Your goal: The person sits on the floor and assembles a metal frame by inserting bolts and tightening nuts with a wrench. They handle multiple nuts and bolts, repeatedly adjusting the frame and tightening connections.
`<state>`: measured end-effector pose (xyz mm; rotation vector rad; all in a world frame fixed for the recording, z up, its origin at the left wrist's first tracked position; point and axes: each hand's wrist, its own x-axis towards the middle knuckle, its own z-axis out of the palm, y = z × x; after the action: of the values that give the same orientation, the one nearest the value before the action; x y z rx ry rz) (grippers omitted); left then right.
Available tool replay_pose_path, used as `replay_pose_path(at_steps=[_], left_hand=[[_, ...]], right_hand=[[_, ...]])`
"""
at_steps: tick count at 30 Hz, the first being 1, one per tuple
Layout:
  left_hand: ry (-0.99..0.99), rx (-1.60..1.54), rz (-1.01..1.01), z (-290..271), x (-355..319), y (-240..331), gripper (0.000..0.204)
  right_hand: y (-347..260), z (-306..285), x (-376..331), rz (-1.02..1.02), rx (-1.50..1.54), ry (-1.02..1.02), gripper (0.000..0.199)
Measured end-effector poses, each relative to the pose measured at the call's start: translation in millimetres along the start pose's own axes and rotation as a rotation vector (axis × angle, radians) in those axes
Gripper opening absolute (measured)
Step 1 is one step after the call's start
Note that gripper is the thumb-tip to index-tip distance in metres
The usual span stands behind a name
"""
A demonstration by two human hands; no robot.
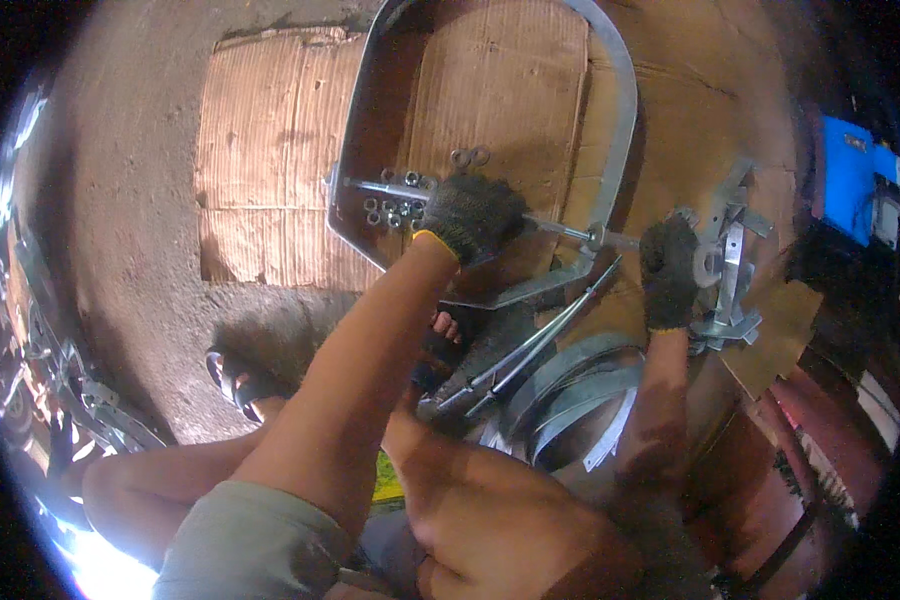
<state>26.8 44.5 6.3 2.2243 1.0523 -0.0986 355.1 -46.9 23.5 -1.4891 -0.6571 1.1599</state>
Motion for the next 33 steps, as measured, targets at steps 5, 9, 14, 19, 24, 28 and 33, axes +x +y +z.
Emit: replay_pose_path(at_steps=[5, 9, 14, 19, 24, 28, 33], left_hand=[[0.097, 0.151, 0.035, 16.4, -5.9, -3.1, 0.027], [0.146, 0.137, 0.09, 23.2, 8.6, -0.5, 0.025], [0.06, 0.073, 0.109, -5.5, 0.7, -6.9, 0.034], [0.042, 0.121, 0.106, -3.0, 3.4, 5.5, 0.027], [0.174, 0.118, 0.068, 18.7, -10.2, -13.6, 0.026], [0.12, 0.145, 0.049, 13.2, 1.7, -3.9, 0.029], [0.643, -0.088, 0.08, -10.9, -17.3, -6.6, 0.035]], right_hand=[[-2.5, -9.5, -57.9, -0.067, -0.148, -0.001, 0.021], [-31.3, -24.4, -79.6, -0.083, -0.194, 0.051, 0.022], [-32.0, 1.5, -66.4, -0.079, -0.158, -0.024, 0.028], [-24.6, -14.1, -69.1, 0.002, -0.032, 0.018, 0.034], [25.7, -12.2, -132.3, 0.289, 0.367, 0.014, 0.042], [-14.4, -73.4, -193.6, 0.514, 0.009, -0.094, 0.05], [-75.4, -0.8, -141.2, 0.249, -0.899, -0.27, 0.044]])
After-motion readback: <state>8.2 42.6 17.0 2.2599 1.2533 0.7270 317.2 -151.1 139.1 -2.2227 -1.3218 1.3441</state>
